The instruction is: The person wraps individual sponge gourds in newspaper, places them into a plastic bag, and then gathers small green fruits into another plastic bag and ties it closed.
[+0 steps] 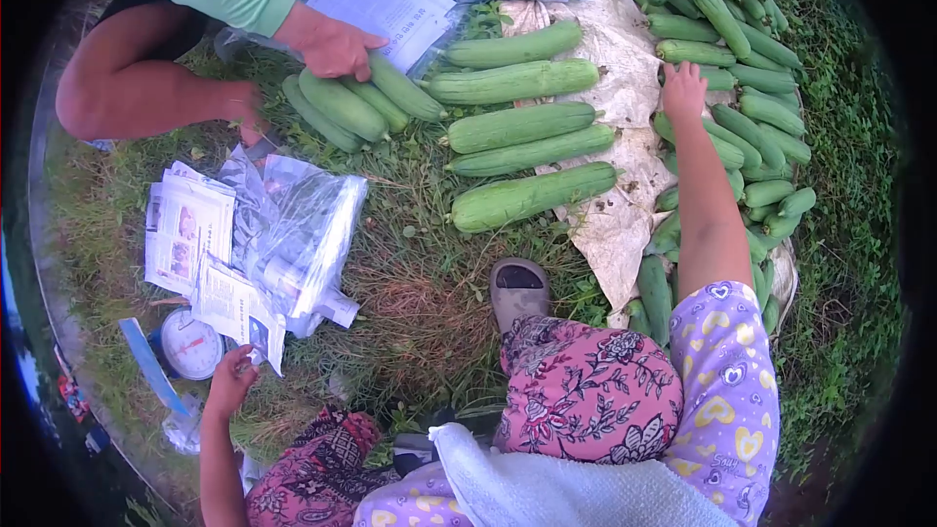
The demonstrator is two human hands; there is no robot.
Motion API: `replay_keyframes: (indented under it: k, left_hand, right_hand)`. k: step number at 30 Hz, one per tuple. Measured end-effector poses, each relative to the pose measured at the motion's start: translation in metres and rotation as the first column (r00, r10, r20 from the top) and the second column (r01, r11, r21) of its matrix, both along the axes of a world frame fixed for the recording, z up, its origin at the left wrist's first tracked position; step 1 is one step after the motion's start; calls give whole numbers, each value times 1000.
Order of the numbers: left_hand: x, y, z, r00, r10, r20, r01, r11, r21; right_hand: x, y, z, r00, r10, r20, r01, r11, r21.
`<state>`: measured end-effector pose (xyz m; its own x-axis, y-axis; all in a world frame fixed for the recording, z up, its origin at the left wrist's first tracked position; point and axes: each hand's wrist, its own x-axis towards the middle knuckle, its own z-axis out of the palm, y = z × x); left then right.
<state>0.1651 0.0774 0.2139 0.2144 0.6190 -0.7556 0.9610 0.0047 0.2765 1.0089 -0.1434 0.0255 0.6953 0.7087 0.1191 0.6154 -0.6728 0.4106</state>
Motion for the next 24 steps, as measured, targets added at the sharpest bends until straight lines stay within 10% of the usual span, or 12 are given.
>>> replay_keyframes:
  k: [9, 17, 24]
  left_hand:
    - [4, -1, 1, 996, -86, 5, 86, 994, 73]
    - [-15, -3, -7, 997, 19, 69, -21, 999, 28]
    - [-11, -4, 1, 997, 38, 63, -41, 998, 41]
  right_hand:
    - [2, 4, 9, 999, 31, -28, -32, 998, -52]
    - [-54, 71, 119, 950, 306, 63, -279, 739, 613]
    - [-212, 257, 176, 605, 774, -187, -485, 544, 685]
